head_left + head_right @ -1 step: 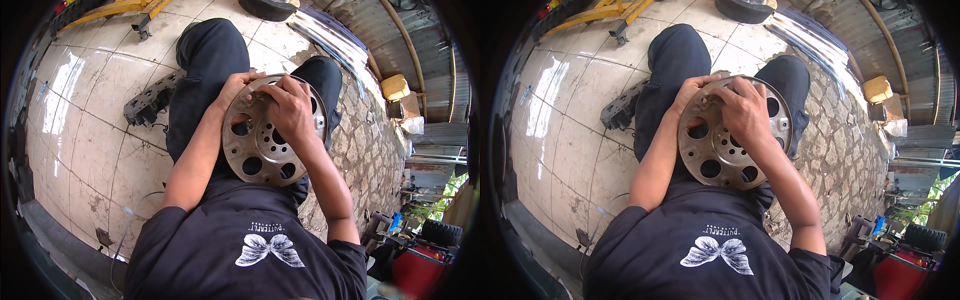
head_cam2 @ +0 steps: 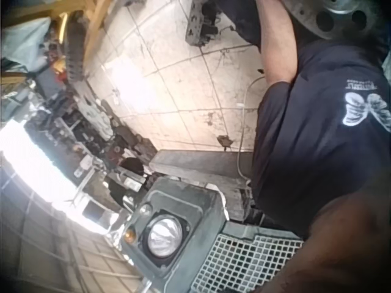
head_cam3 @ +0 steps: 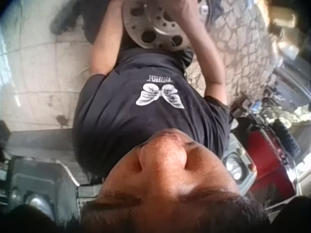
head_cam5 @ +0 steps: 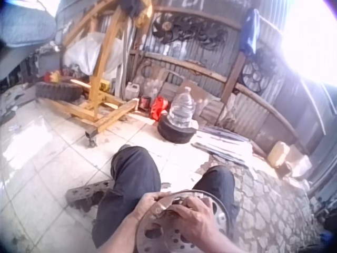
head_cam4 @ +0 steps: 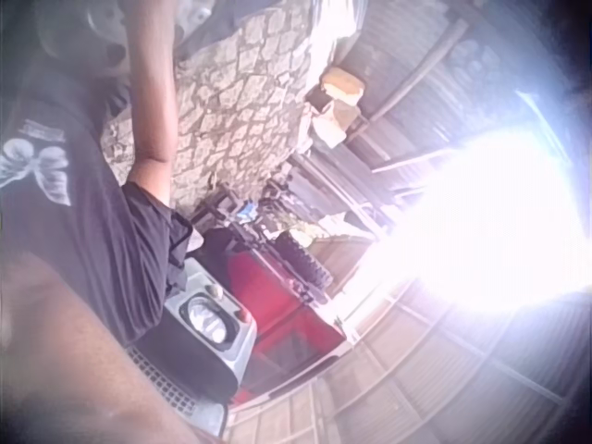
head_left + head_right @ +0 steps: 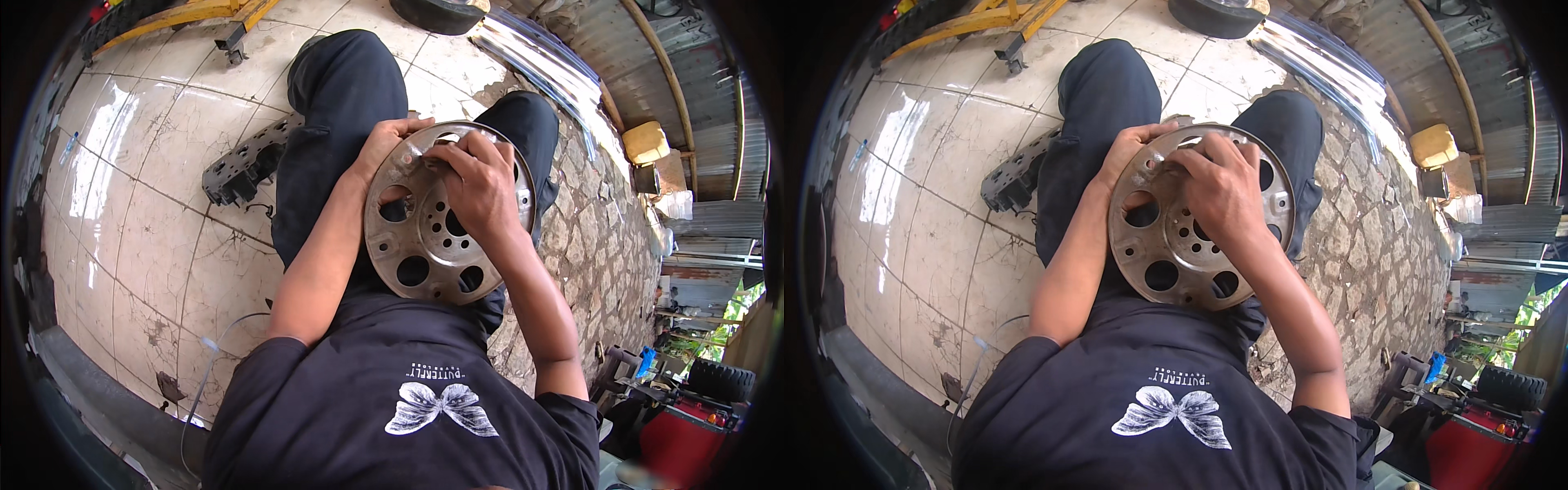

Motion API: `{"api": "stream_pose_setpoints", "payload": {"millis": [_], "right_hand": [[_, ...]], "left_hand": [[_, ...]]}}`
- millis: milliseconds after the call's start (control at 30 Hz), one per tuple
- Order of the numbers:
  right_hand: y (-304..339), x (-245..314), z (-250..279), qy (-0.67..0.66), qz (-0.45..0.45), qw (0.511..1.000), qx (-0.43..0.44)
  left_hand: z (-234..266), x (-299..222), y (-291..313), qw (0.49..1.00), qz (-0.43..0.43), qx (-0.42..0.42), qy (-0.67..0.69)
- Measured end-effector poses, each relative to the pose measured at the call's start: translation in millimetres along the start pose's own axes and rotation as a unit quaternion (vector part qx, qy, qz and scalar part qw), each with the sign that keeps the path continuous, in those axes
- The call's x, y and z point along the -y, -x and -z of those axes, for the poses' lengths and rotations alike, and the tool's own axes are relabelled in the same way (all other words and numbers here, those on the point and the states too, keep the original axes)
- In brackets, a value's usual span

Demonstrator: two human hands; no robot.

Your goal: The person sits on the floor and scrubs a metal wheel hub with a small abrasive pad, focusing on the central hub area and the bolt holes. The person rotates the hub to access different sections and continues scrubbing the same areas repeatedly.

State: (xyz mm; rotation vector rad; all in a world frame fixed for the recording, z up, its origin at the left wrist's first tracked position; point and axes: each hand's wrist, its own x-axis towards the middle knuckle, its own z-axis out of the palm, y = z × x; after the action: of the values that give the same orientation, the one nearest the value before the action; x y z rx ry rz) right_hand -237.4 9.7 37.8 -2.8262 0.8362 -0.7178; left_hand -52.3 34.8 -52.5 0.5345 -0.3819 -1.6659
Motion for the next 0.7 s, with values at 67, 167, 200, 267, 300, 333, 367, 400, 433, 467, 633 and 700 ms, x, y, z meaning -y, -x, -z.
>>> {"api": "stream_pose_setpoints", "payload": {"millis": [67,167,200,267,300,333,367,400,433,467,633,700], "right_hand": [[-1.3,-1.2,-3.6,0.015,0.010,1.000,-0.014],[-22.5,3.5,-5.9,-0.012,0.027,0.998,-0.050],[-24.2,5.0,-7.7,-0.019,0.023,0.998,-0.047],[-18.9,4.0,-7.5,-0.011,0.011,0.999,-0.038],[-8.5,1.0,-4.0,-0.011,0.002,1.000,-0.020],[1.6,-4.1,0.5,-0.010,-0.004,1.000,-0.003],[5.9,-6.6,2.6,-0.008,-0.010,1.000,0.014],[3.8,-4.2,1.6,-0.011,-0.023,1.000,0.006],[-3.9,-1.7,-2.7,-0.012,-0.014,1.000,-0.014],[-15.6,-0.1,-9.2,-0.012,-0.004,0.999,-0.034],[-12.0,5.2,-5.2,0.001,-0.022,0.999,-0.033],[-1.7,2.7,-1.3,-0.012,-0.038,0.999,-0.020]], "left_hand": [[0.8,0.7,0.9,1.000,-0.013,-0.008,-0.012],[-7.9,-6.7,-1.3,0.997,-0.028,-0.064,-0.029],[-11.2,-8.4,2.2,0.993,-0.045,-0.085,-0.075],[-2.8,-7.6,-1.1,0.991,-0.035,-0.049,-0.119],[2.9,-5.9,-2.4,0.989,-0.030,-0.031,-0.139],[11.1,-2.7,-6.2,0.997,-0.029,0.029,-0.069],[20.3,1.5,-10.1,0.996,-0.029,0.089,0.001],[25.1,5.7,-13.6,0.986,-0.024,0.149,0.072],[23.9,6.0,-14.7,0.993,-0.034,0.103,0.034],[22.9,6.0,-15.7,0.997,-0.045,0.058,-0.005],[9.2,-0.9,-6.6,0.996,-0.047,0.010,-0.082],[12.8,0.5,-8.9,0.997,-0.038,0.038,-0.047]]}}
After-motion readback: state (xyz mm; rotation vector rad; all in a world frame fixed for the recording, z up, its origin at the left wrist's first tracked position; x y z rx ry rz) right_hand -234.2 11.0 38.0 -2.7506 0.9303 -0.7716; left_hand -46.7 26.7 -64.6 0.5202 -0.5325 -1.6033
